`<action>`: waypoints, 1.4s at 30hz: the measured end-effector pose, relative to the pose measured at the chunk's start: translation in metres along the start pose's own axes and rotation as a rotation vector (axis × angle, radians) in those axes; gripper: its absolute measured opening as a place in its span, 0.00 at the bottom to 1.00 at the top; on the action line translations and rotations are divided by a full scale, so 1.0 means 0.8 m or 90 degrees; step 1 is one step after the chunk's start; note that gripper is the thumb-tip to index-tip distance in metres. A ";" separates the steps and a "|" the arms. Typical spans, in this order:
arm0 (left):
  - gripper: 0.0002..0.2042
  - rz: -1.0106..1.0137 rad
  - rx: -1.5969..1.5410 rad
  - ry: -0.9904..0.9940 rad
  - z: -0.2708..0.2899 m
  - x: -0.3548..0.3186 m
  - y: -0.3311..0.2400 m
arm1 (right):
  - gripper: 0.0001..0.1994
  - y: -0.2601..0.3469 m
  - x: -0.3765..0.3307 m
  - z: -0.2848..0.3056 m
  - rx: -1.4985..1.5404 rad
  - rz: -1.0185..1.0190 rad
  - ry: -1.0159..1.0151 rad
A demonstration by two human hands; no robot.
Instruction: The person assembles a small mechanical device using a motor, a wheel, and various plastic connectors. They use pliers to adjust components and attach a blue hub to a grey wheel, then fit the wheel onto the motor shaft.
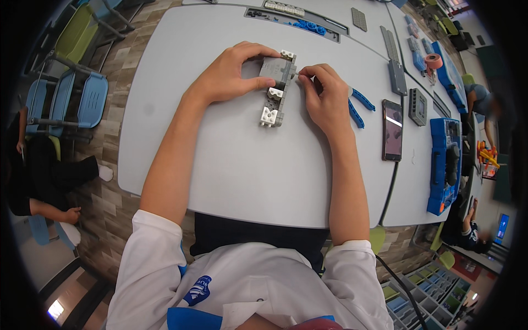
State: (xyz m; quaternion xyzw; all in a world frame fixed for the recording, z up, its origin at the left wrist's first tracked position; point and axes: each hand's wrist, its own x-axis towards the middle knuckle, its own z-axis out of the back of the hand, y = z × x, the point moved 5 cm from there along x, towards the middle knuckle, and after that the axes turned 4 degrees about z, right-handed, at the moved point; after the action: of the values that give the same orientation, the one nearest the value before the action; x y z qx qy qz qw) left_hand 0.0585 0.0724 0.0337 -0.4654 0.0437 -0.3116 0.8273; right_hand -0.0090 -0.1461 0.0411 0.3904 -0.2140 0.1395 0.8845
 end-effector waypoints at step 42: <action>0.27 -0.027 0.006 0.001 0.001 -0.001 -0.002 | 0.06 -0.004 -0.002 0.009 -0.046 0.014 0.036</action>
State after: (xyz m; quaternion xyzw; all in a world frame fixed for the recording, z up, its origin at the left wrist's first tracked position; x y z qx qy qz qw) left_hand 0.0577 0.0727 0.0354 -0.4623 0.0334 -0.3294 0.8226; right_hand -0.0110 -0.1538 0.0425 0.3519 -0.1978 0.1525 0.9021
